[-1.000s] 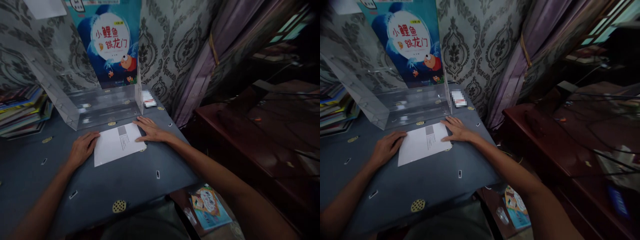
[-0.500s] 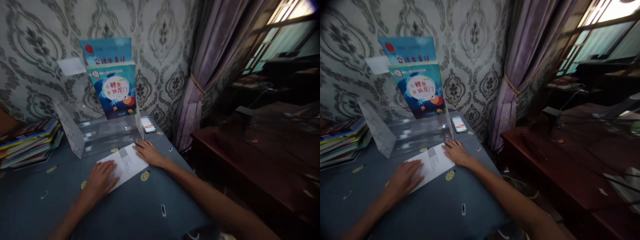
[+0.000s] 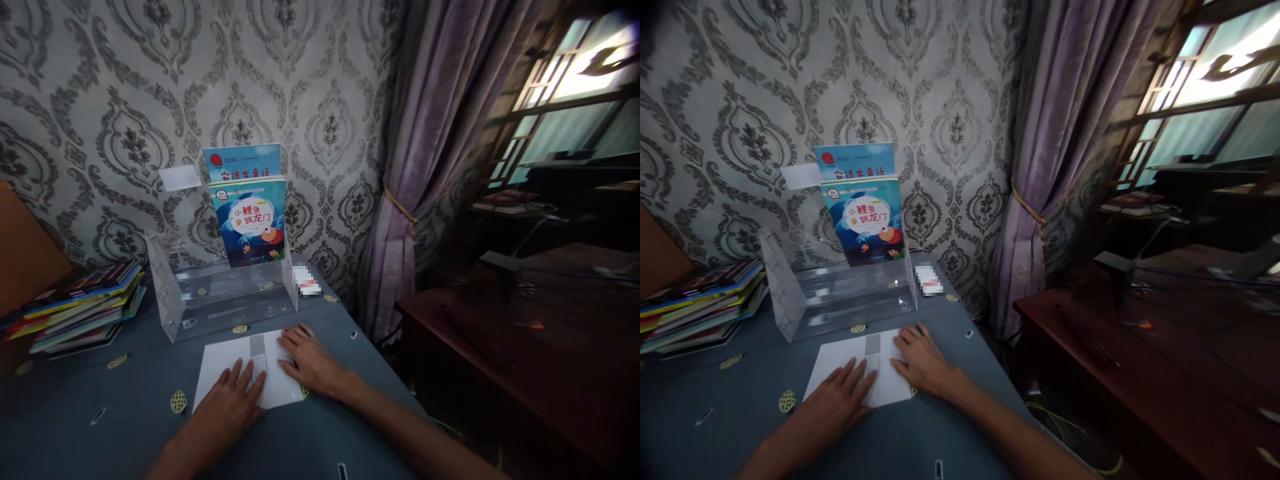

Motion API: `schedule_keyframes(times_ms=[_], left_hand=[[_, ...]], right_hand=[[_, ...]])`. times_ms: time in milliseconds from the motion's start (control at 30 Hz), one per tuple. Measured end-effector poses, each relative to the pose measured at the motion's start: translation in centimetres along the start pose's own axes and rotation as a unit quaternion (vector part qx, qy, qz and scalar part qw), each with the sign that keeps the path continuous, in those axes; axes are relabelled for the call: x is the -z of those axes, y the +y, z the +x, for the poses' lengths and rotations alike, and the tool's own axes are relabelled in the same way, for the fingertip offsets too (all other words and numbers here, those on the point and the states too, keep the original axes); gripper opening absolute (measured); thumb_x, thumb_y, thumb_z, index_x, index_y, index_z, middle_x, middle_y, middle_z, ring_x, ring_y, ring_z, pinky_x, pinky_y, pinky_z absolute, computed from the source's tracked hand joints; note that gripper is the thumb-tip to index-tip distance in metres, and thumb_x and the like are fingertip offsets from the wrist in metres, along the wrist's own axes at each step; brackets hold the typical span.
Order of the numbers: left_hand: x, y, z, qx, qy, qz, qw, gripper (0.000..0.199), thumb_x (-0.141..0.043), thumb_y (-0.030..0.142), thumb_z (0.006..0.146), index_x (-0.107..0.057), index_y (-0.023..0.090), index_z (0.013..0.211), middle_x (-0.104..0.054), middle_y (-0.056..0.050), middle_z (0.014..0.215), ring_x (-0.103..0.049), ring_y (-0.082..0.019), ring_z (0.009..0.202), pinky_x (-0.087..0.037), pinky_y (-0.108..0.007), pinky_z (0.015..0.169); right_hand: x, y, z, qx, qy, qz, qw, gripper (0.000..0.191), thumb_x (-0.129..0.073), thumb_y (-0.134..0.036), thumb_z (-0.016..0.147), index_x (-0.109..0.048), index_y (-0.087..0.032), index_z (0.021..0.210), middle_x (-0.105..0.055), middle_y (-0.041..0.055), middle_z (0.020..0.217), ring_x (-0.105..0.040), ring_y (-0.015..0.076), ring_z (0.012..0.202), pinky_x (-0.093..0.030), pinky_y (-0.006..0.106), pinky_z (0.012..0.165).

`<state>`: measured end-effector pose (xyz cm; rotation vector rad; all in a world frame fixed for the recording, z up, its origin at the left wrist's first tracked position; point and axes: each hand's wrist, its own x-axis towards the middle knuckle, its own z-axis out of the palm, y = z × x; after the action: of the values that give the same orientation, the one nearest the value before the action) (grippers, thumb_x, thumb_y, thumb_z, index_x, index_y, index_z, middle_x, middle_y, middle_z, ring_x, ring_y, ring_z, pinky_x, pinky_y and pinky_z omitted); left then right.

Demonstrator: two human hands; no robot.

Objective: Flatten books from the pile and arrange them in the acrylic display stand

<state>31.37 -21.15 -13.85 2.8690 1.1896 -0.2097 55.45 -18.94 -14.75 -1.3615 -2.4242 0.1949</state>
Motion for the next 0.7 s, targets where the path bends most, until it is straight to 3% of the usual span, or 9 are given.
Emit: schedule_keyframes(times_ms=[167, 300, 400, 500, 600, 700], left_hand=[[3.2, 0.7, -0.5, -0.002, -0.046, -0.042, 0.998, 0.059, -0.058, 0.022, 0.091, -0.048, 0.019, 0.149, -0.048, -0.019, 0.153, -0.041, -0.038, 0.144, -0.043, -0.055, 0.113], [4.4, 1.0, -0.4, -0.011, -0.073, -0.051, 0.996, 0.069, -0.056, 0.008, 0.082, -0.046, 0.018, 0.15, -0.045, -0.018, 0.155, -0.043, -0.037, 0.143, -0.044, -0.053, 0.113], [4.9, 2.0, -0.2, -0.012, -0.099, -0.02, 0.995, 0.08, -0.046, -0.004, 0.078, -0.036, 0.015, 0.156, -0.038, -0.021, 0.158, -0.039, -0.039, 0.144, -0.046, -0.055, 0.11], [5.3, 3.1, 0.0, -0.013, -0.132, 0.03, 0.991, 0.087, -0.045, -0.008, 0.074, -0.029, 0.01, 0.157, -0.034, -0.026, 0.159, -0.038, -0.045, 0.143, -0.05, -0.059, 0.104], [4.8, 3.7, 0.6, -0.008, -0.093, 0.054, 0.994, 0.076, -0.044, -0.006, 0.079, -0.037, 0.008, 0.154, -0.043, -0.028, 0.152, -0.047, -0.046, 0.136, -0.056, -0.058, 0.095], [3.4, 3.7, 1.3, 0.014, -0.045, 0.061, 0.997, 0.061, -0.038, -0.001, 0.088, -0.047, 0.007, 0.147, -0.051, -0.031, 0.144, -0.056, -0.045, 0.129, -0.061, -0.054, 0.084]], right_hand=[[0.3, -0.6, 0.3, 0.012, 0.015, -0.014, 1.0, 0.02, -0.06, -0.028, 0.093, -0.067, -0.016, 0.108, -0.065, 0.0118, 0.11, -0.058, 0.0264, 0.107, -0.043, 0.046, 0.104], [-0.2, -0.8, 0.5, 0.018, 0.027, -0.004, 0.999, 0.016, -0.059, -0.027, 0.094, -0.069, -0.015, 0.1, -0.064, 0.0113, 0.105, -0.059, 0.0249, 0.102, -0.046, 0.043, 0.1], [-1.0, -0.8, 0.9, 0.027, 0.032, 0.047, 0.998, 0.018, -0.061, -0.028, 0.093, -0.071, -0.017, 0.104, -0.066, 0.0118, 0.11, -0.06, 0.0249, 0.108, -0.047, 0.041, 0.101], [-1.8, -0.6, 1.5, 0.047, 0.035, 0.116, 0.991, 0.025, -0.062, -0.029, 0.093, -0.071, -0.019, 0.114, -0.067, 0.0127, 0.124, -0.058, 0.0252, 0.124, -0.039, 0.044, 0.113], [-2.1, -0.3, 2.4, 0.049, 0.018, 0.173, 0.984, 0.03, -0.061, -0.033, 0.094, -0.071, -0.018, 0.118, -0.066, 0.014, 0.133, -0.055, 0.0261, 0.133, -0.029, 0.05, 0.12], [-2.1, 0.1, 3.0, 0.04, 0.004, 0.219, 0.975, 0.032, -0.055, -0.035, 0.097, -0.07, -0.019, 0.121, -0.068, 0.0123, 0.132, -0.055, 0.0254, 0.134, -0.028, 0.052, 0.121]])
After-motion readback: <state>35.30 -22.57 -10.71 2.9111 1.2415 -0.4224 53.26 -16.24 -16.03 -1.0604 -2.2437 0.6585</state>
